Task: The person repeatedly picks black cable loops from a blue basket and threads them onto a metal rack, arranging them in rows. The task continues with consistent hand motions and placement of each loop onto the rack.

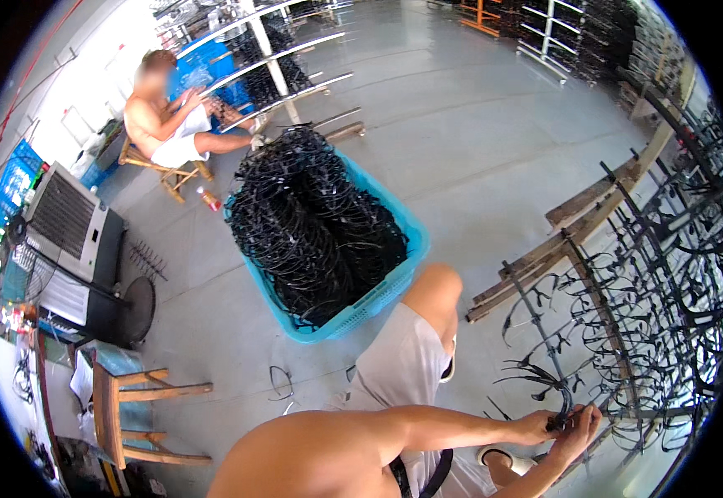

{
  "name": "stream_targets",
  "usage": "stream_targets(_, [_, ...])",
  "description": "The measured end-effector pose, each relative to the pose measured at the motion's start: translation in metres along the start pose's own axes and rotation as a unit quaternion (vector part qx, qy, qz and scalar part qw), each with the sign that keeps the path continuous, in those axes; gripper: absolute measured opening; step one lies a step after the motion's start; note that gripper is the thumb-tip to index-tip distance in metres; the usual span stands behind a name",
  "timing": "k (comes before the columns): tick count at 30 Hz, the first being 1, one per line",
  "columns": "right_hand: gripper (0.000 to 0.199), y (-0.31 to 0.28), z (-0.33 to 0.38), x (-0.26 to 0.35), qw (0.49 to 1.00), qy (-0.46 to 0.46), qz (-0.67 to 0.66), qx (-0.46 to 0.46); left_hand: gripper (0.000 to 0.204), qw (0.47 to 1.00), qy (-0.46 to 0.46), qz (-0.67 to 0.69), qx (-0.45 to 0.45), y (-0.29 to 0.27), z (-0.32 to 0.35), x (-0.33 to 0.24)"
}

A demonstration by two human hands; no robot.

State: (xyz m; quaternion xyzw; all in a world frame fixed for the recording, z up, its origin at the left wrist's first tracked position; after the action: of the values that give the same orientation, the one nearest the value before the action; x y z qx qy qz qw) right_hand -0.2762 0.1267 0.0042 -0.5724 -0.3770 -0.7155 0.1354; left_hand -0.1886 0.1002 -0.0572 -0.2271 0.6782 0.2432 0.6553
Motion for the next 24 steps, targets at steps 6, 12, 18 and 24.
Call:
stream_targets(6, [0.018,-0.005,-0.006,0.001,0.999,0.020,-0.031,-0.007,0.026,0.990,0.053,-0.094,-0.087,-0.008,0.007,-0.021])
stream_targets(12, [0.018,-0.016,-0.014,-0.006,0.999,0.013,-0.015,0.030,0.019,0.974,0.106,-0.152,-0.130,-0.016,0.022,-0.035])
stream_targets(18, [0.016,-0.014,-0.008,-0.001,0.999,0.002,-0.043,-0.019,0.023,0.987,0.013,-0.068,-0.147,-0.018,0.025,-0.048])
stream_targets(24, [0.032,-0.016,-0.014,0.003,0.999,0.031,0.025,0.025,0.027,0.978,-0.083,0.008,-0.190,-0.004,0.023,-0.030])
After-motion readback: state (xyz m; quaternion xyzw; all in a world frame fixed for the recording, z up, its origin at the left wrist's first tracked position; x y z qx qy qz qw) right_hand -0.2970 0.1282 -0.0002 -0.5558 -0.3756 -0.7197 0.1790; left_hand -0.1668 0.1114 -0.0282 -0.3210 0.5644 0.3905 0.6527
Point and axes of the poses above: each hand's wrist, its own z-axis away from the middle knuckle, its own y-axis out of the palm, x = y × z, the point moved 8 cm from there along -z, towards the middle knuckle, and after that the axes turned 11 degrees about -z, right-handed, at the moved point
